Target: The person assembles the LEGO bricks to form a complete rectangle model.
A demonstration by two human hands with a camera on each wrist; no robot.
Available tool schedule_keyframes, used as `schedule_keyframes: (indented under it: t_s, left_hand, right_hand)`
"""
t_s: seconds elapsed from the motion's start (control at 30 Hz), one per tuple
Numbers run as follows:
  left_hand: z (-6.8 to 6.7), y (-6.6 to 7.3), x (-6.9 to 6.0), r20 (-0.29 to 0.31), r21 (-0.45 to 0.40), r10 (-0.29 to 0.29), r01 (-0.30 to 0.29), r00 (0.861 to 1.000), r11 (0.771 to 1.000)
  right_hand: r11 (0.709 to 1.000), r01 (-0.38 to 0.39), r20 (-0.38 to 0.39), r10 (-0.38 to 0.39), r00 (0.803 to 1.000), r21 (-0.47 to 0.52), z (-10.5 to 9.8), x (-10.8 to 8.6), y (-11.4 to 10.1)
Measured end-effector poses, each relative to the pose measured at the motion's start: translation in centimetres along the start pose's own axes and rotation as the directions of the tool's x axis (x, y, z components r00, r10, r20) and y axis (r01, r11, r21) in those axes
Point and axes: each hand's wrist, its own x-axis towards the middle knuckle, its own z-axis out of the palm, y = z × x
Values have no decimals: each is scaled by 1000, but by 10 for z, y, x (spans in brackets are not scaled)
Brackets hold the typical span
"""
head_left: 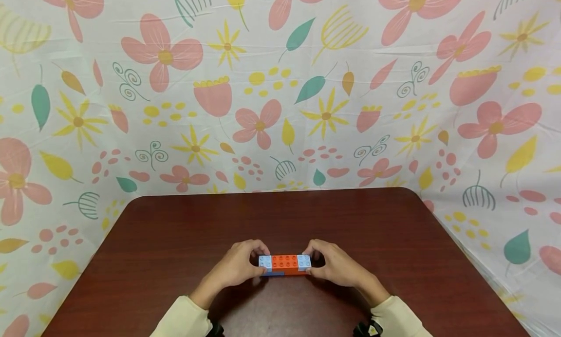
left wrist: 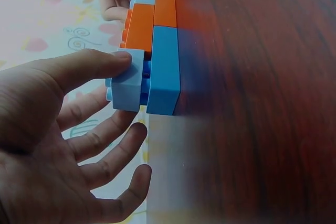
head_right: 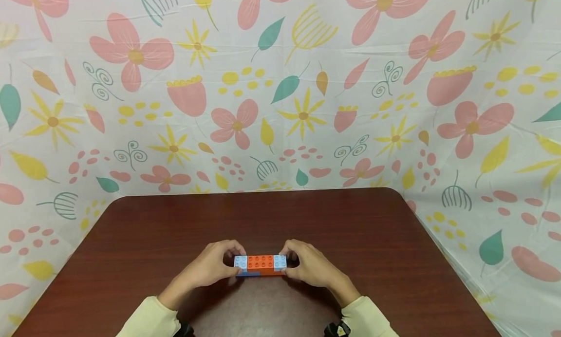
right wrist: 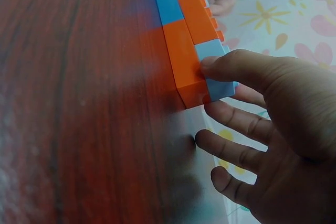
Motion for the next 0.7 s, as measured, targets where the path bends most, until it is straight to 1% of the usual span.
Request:
schedule_keyframes:
  t_s: [0.27,0.47,0.7]
  left_hand:
    - [-1,-2,1,14,-40,-16,16,1000,999]
    - [-1,0,0,-2,-33,-12,12,1000,999]
    - [0,1,0,-17,-13,-16,15,1000,1000]
  right_hand:
    - [1000,-4,8,4,1000,-4,0,-1,0]
    - [1000,-17,4,17,1000,-10,0,-1,0]
    - [1000,-10,6,11,1000,-14,0,0,-2]
